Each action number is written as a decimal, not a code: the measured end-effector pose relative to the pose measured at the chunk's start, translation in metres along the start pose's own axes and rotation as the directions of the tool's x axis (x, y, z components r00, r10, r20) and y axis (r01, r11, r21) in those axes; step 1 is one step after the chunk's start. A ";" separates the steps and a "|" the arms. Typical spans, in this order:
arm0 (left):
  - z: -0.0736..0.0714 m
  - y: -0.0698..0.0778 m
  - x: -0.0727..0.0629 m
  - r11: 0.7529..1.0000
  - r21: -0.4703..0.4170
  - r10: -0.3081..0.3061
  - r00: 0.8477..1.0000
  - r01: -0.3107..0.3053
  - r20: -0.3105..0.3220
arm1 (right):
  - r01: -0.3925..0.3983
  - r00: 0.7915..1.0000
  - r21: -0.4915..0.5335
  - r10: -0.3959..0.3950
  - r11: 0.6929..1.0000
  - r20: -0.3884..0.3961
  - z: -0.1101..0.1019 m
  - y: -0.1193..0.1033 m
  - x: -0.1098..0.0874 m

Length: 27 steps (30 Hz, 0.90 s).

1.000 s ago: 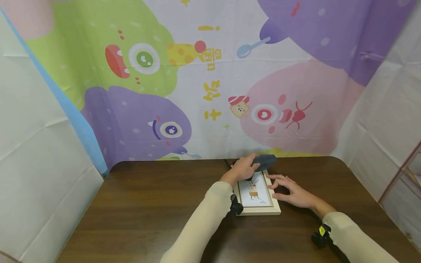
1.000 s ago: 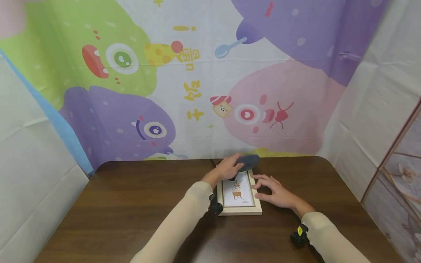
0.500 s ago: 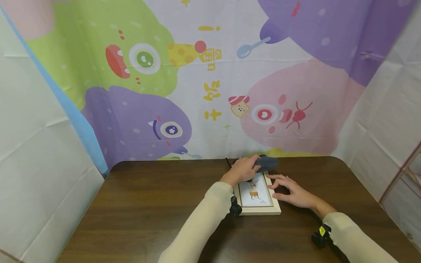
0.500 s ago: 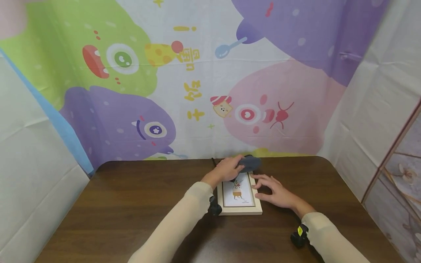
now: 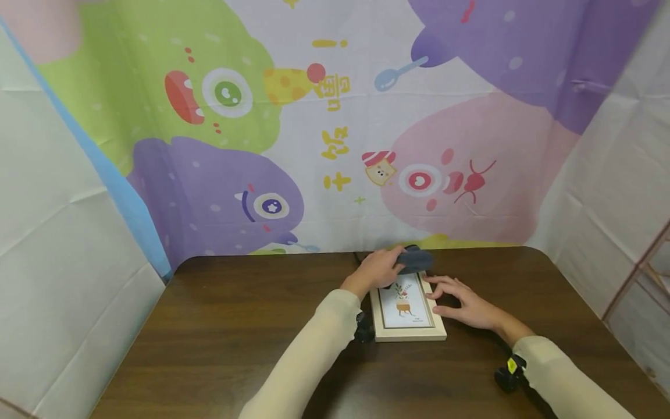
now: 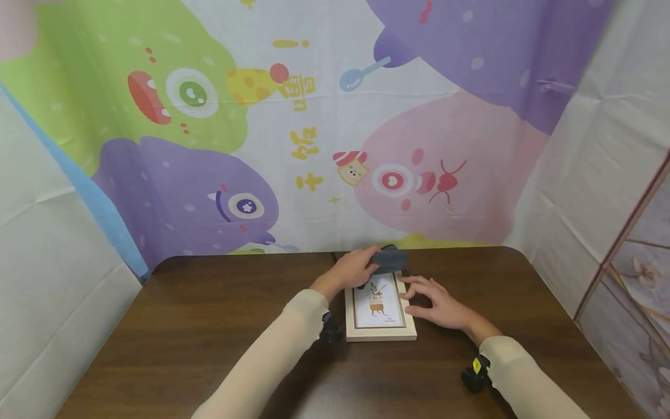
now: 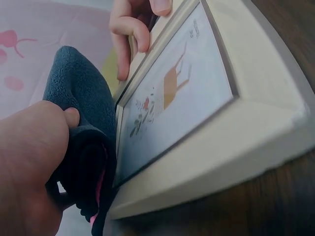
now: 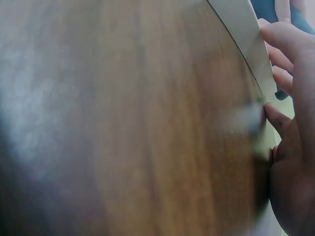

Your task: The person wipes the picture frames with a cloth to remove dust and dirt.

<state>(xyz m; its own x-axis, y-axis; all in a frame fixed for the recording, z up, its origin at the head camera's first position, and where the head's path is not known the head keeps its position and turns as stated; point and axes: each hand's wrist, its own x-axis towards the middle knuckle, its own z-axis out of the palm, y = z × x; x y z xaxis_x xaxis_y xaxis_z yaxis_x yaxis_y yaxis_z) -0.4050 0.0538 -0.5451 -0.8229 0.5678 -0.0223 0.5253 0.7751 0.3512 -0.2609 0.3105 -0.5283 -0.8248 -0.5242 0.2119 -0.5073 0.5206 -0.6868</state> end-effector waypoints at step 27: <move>-0.015 -0.054 -0.042 0.994 -0.109 0.010 0.998 -0.016 -0.056 | 0.003 1.000 0.008 -0.003 1.000 -0.012 0.000 -0.004 -0.001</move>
<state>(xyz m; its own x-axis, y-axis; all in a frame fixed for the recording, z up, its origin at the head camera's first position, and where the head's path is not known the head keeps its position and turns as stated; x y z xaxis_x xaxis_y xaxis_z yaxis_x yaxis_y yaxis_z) -0.4026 -0.0162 -0.5490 -0.8284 0.5591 0.0338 0.5118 0.7311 0.4512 -0.2582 0.3090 -0.5264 -0.8264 -0.5174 0.2222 -0.5075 0.5134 -0.6920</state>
